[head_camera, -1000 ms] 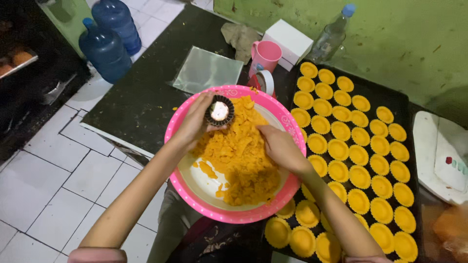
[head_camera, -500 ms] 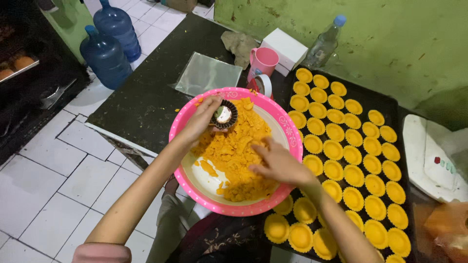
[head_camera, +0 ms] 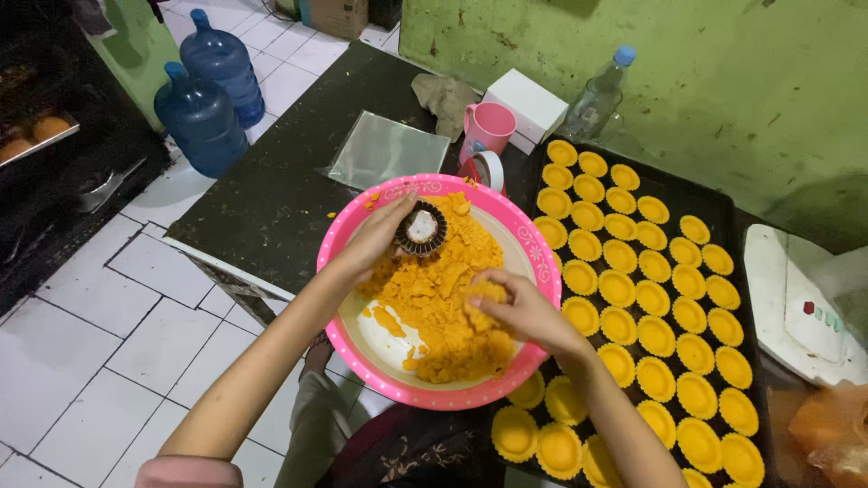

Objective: The person shapes dough into tart molds by hand, places the shaped tarts onto a baking tray, and then picks up several empty metal molds from a bucket.

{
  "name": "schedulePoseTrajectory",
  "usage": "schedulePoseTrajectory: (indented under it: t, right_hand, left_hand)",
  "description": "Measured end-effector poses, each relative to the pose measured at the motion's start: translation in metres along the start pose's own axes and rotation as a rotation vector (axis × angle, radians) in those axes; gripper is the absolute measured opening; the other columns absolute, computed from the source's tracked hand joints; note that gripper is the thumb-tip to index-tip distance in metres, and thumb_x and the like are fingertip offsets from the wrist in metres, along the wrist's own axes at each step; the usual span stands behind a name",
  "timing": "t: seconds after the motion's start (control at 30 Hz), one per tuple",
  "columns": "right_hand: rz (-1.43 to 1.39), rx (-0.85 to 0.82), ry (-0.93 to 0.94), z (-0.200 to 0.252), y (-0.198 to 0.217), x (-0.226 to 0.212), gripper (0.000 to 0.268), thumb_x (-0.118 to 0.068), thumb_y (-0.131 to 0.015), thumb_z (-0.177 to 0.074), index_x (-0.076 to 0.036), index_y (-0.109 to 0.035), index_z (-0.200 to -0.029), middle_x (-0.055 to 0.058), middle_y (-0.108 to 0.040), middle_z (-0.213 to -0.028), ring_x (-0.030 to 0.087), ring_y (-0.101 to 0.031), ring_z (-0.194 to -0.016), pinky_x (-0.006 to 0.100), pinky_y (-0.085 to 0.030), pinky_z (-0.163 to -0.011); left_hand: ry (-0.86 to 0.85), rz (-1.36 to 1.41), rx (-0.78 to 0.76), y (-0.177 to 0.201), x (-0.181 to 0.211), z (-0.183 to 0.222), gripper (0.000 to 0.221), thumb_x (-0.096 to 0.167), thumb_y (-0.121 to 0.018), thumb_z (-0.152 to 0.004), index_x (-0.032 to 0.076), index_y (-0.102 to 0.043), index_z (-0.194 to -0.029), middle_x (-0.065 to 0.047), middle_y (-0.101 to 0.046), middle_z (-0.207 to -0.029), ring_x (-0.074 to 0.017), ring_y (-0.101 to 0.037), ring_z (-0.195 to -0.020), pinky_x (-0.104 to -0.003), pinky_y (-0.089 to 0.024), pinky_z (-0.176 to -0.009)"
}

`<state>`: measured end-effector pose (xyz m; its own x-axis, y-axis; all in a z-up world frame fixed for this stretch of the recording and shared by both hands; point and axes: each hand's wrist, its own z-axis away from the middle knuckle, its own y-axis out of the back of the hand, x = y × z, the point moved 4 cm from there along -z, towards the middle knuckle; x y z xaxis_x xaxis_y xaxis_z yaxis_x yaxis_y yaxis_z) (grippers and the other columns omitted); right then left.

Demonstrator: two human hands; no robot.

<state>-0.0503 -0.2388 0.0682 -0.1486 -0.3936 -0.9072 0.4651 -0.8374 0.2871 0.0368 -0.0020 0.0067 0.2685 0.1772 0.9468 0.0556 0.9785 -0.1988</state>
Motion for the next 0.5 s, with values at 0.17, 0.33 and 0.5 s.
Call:
schedulePoseTrajectory:
  t: [0.17, 0.33, 0.5]
  right_hand:
    - [-0.51, 0.038, 0.004, -0.013, 0.017, 0.003, 0.062, -0.005, -0.059, -0.088, 0.001, -0.034, -0.144, 0.023, -0.043, -0.132, 0.033, -0.055, -0.102, 0.044, -0.051, -0.081]
    - [-0.257, 0.127, 0.175, -0.01, -0.003, -0.04, 0.073, -0.005, -0.06, -0.085, 0.006, -0.028, -0.149, 0.032, -0.027, -0.151, 0.043, -0.039, -0.135, 0.046, -0.047, -0.1]
    - [0.569, 0.417, 0.688, -0.036, -0.02, -0.056, 0.017, -0.013, -0.067, -0.089, -0.014, -0.074, -0.105, 0.005, -0.073, -0.099, 0.025, -0.071, -0.092, 0.032, -0.058, -0.077]
  left_hand:
    - [0.024, 0.08, -0.123, -0.035, 0.036, 0.045, 0.064, 0.051, -0.052, -0.095, 0.008, -0.047, -0.142, -0.021, -0.039, -0.147, -0.0334, -0.052, -0.124, -0.045, -0.056, -0.086]
    - [0.127, 0.187, -0.276, -0.052, 0.041, 0.058, 0.075, 0.054, -0.047, -0.096, 0.001, -0.034, -0.148, -0.03, -0.03, -0.15, -0.0408, -0.048, -0.127, -0.048, -0.055, -0.09]
    - [0.14, 0.21, -0.281, -0.036, -0.003, 0.017, 0.081, 0.06, -0.051, -0.093, 0.0, -0.036, -0.145, -0.03, -0.051, -0.135, -0.0389, -0.068, -0.097, -0.037, -0.062, -0.069]
